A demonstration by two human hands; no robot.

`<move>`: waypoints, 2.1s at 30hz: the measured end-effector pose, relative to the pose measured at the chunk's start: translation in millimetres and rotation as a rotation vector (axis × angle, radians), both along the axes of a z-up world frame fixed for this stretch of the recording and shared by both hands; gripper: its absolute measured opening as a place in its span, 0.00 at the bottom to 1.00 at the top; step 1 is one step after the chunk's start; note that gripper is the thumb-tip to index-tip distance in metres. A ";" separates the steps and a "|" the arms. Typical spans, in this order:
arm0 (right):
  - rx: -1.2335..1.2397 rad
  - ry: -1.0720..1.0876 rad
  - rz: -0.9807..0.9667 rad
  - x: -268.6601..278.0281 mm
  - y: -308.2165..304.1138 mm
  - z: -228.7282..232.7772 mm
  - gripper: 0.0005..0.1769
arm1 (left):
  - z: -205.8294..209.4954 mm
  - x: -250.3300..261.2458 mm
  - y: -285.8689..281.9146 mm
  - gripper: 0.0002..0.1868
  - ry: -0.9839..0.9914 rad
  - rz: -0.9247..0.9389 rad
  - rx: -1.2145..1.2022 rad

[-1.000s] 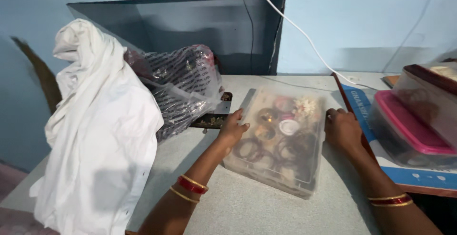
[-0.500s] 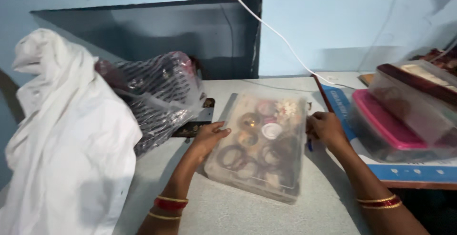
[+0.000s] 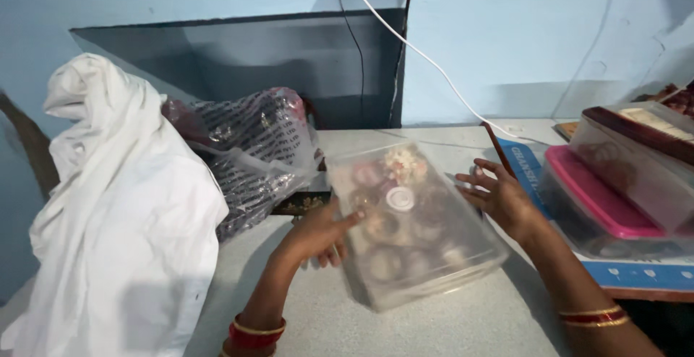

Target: The person opens a clear plastic container with a pink lid, removes hair accessories and bangles, and places them on a table. They then open another container, remove bangles and a flower hair accessory, and arrange the items on the table.

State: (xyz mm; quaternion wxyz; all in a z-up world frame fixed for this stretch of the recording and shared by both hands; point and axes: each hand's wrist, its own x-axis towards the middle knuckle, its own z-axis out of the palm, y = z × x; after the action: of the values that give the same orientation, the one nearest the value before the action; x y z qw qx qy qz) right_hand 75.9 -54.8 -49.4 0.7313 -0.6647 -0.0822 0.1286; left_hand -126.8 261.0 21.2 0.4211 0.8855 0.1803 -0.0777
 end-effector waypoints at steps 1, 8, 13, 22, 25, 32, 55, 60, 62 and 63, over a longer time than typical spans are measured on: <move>-0.111 -0.062 -0.010 3.5 -5.4 0.3 0.29 | 2.4 -3.6 1.9 0.33 0.044 -0.058 -0.054; -0.948 -0.440 -0.223 37.6 -41.1 -37.1 0.21 | -47.5 33.6 11.1 0.25 -0.560 -0.121 0.690; -0.522 -0.885 0.134 61.2 -46.1 -59.4 0.19 | -64.4 46.8 34.3 0.25 -0.469 -0.260 0.498; -1.138 -0.659 -0.097 21.5 -64.2 -25.0 0.08 | -21.3 26.1 21.9 0.36 -0.431 -0.427 0.741; -1.150 -0.723 -0.130 20.0 -73.9 -17.9 0.07 | -14.6 19.5 12.2 0.35 -0.500 -0.606 0.782; -1.321 -0.630 -0.115 34.6 -86.0 -28.9 0.06 | -20.6 12.2 0.5 0.34 -0.578 -0.750 0.729; -1.378 -0.645 -0.259 -26.6 -65.1 43.2 0.12 | -41.5 18.4 4.1 0.24 -0.413 -0.567 0.723; -1.227 -0.855 0.112 -122.2 -27.3 48.0 0.28 | -35.5 15.2 36.0 0.17 -0.862 -0.300 0.715; -1.323 -1.068 0.208 -163.8 -6.8 28.9 0.37 | -33.5 12.2 44.1 0.19 -0.886 -0.293 0.630; -1.422 -1.283 0.100 -180.1 1.2 17.5 0.39 | -35.3 11.4 41.3 0.21 -0.810 -0.277 0.524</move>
State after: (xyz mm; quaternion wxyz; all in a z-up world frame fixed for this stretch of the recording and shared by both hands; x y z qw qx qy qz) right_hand -104.2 -53.6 -31.9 -0.0340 -0.8926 -0.3979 -0.2091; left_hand -115.4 302.3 -14.1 0.2063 0.9363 -0.1036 0.2648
